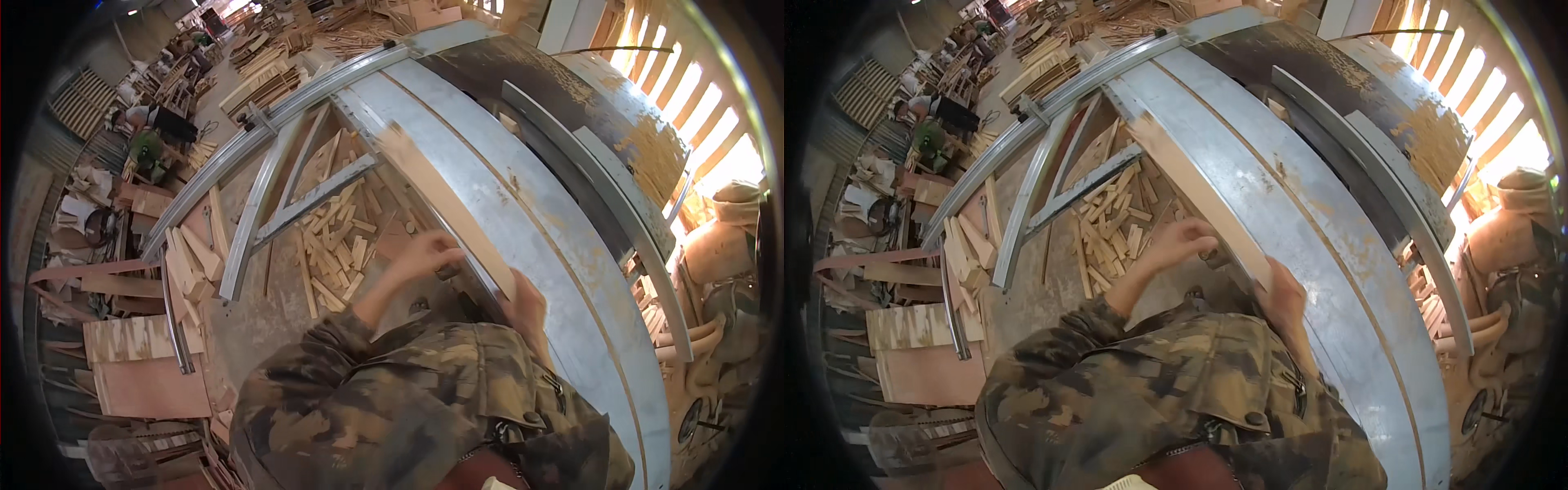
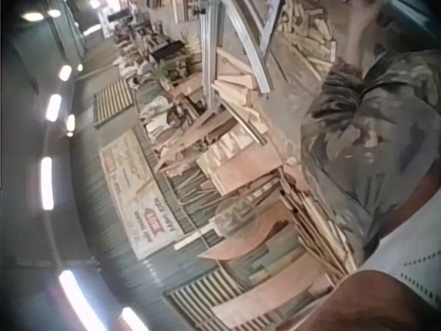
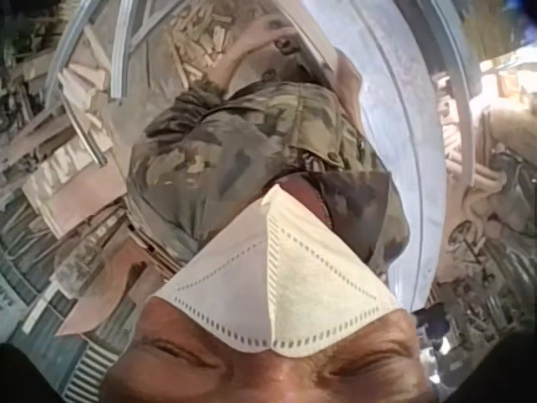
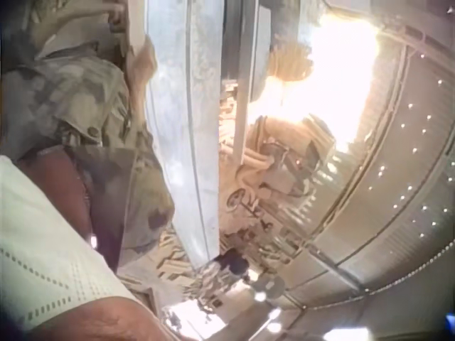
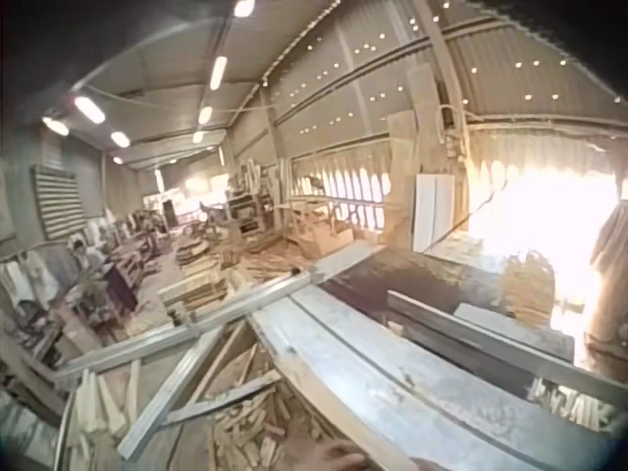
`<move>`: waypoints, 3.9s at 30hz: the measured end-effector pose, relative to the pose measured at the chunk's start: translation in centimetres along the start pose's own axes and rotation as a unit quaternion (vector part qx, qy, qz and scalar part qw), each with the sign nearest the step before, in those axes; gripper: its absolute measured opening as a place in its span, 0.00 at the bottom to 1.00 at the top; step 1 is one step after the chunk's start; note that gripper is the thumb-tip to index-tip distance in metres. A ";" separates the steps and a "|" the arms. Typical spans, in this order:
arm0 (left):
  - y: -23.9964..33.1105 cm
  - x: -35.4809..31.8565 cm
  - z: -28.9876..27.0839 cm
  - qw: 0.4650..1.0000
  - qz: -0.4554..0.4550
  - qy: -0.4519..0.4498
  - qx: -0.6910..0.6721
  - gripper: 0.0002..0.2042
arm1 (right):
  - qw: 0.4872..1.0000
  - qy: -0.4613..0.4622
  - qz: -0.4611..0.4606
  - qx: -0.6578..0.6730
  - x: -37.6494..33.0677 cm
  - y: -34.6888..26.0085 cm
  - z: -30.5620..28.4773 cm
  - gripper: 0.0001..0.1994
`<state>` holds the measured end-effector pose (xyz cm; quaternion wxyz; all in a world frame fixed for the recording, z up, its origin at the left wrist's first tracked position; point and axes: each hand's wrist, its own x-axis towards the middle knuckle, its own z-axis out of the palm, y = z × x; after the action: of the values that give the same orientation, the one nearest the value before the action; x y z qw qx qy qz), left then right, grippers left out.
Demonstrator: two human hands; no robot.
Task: The person picks up wooden furniture legs from a pile, shapes them using a sliding table saw, and places the cut pieces onto a stack.
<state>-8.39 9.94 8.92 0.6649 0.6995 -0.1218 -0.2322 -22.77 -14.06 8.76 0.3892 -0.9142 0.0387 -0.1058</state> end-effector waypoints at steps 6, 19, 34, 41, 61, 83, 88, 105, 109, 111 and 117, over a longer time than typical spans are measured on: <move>-10.1 2.3 -29.8 0.845 -0.039 0.241 0.476 0.33 | 0.982 -0.003 0.178 -0.067 -12.3 0.7 -4.3 0.25; -11.1 5.2 -40.1 0.737 -0.270 0.198 0.587 0.43 | 0.926 0.036 0.372 -0.048 -20.3 -3.3 -4.7 0.27; -12.5 3.1 -37.3 0.737 -0.259 0.203 0.591 0.44 | 0.899 0.042 0.432 -0.062 -21.7 -3.8 -4.8 0.23; -13.9 1.3 -33.6 0.748 -0.261 0.177 0.584 0.46 | 0.903 0.073 0.418 -0.066 -24.5 -1.6 -4.2 0.24; -10.4 -2.8 -27.3 0.746 -0.249 0.178 0.592 0.38 | 0.917 0.174 0.358 -0.030 -11.1 -0.4 -4.6 0.22; -10.0 -5.3 -24.5 0.779 -0.200 0.214 0.555 0.35 | 0.976 0.201 0.080 0.012 20.1 18.0 -5.9 0.18; -12.1 -6.7 -26.3 0.788 -0.152 0.235 0.548 0.36 | 0.973 0.207 0.094 -0.030 28.4 18.2 -2.1 0.20; -10.4 -3.2 -27.3 0.792 -0.175 0.191 0.553 0.35 | 0.824 0.535 -0.076 0.167 16.0 24.4 -16.5 0.14; -10.8 -5.5 -29.6 0.765 -0.179 0.215 0.580 0.36 | 0.832 0.476 0.243 0.150 3.8 16.4 -15.0 0.16; -10.2 -3.3 -28.5 0.765 -0.225 0.178 0.577 0.41 | 0.923 0.311 0.213 -0.077 -3.8 15.1 -11.9 0.14; -12.2 -3.9 -26.4 0.679 -0.249 0.245 0.645 0.50 | 0.960 0.082 0.166 -0.209 -10.1 3.6 -4.6 0.32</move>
<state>-0.58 35.93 -2.26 -0.0278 0.9914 0.1047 -0.0731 -33.55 -18.21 7.62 0.1975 -0.9440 0.2428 -0.1042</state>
